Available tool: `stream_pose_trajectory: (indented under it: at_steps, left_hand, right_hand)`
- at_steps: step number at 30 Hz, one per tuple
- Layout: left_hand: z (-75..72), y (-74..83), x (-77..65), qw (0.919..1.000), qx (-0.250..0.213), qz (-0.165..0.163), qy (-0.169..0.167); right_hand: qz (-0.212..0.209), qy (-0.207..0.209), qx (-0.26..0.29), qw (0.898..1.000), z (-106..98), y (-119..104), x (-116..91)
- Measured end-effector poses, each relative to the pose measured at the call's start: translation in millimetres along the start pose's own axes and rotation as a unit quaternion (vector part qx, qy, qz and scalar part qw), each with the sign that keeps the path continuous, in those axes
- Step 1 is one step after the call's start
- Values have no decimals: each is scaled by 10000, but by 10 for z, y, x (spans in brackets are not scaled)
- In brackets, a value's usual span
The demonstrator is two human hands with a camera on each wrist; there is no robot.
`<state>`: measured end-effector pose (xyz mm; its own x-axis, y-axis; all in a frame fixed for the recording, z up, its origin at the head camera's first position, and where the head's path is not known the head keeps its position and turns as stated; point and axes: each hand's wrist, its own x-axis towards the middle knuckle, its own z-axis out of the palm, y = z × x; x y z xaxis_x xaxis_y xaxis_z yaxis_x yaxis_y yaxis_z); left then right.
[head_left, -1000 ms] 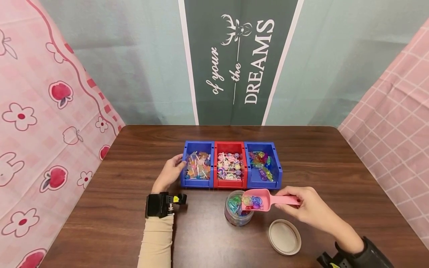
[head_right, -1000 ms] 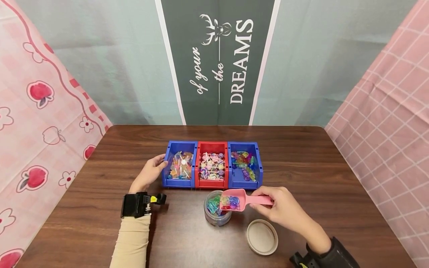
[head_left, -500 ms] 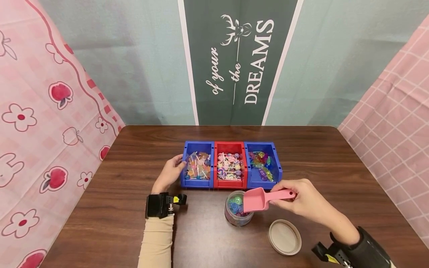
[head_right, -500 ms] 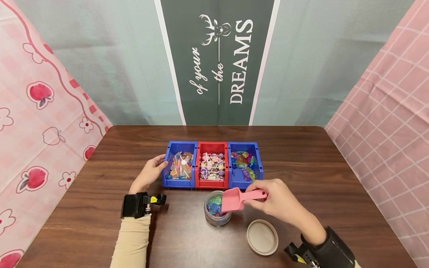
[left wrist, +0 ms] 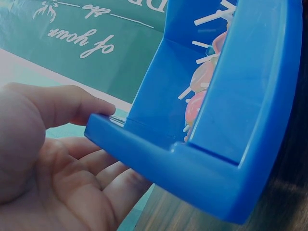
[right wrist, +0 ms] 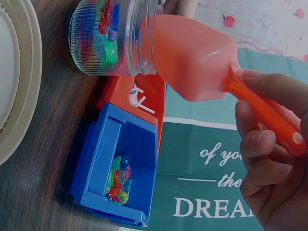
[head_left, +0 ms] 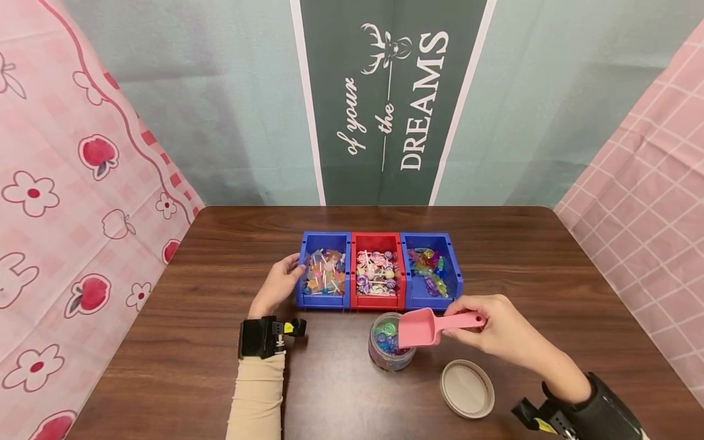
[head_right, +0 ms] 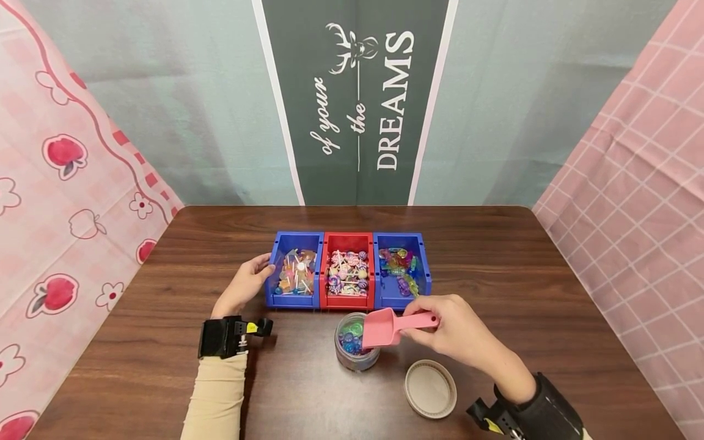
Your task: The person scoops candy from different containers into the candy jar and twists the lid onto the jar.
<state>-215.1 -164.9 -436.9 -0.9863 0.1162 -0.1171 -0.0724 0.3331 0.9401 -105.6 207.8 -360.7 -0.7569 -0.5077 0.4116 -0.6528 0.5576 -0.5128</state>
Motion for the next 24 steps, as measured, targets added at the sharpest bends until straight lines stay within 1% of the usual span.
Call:
stream_pose_trajectory:
  at_steps: [5, 11, 13, 21, 24]
  left_hand:
    - [-3, 6, -5, 10000, 42, -13, -12]
    - [2, 21, -12, 10000, 3, 47, -1]
    - [3, 25, -12, 10000, -9, 66, 11]
    - [-2, 32, -7, 10000, -18, 18, 25]
    - [-1, 21, -4, 10000, -43, 60, 24]
  right_hand:
    - [-45, -177, -95, 9998, -9, 7, -18]
    - [-19, -777, -440, 9960, -40, 10, -45]
    - [24, -916, -497, 9945, -44, 11, -57]
    - [53, -1071, -735, 9915, -42, 17, -99]
    - [69, -1145, -760, 9905, -41, 17, -110]
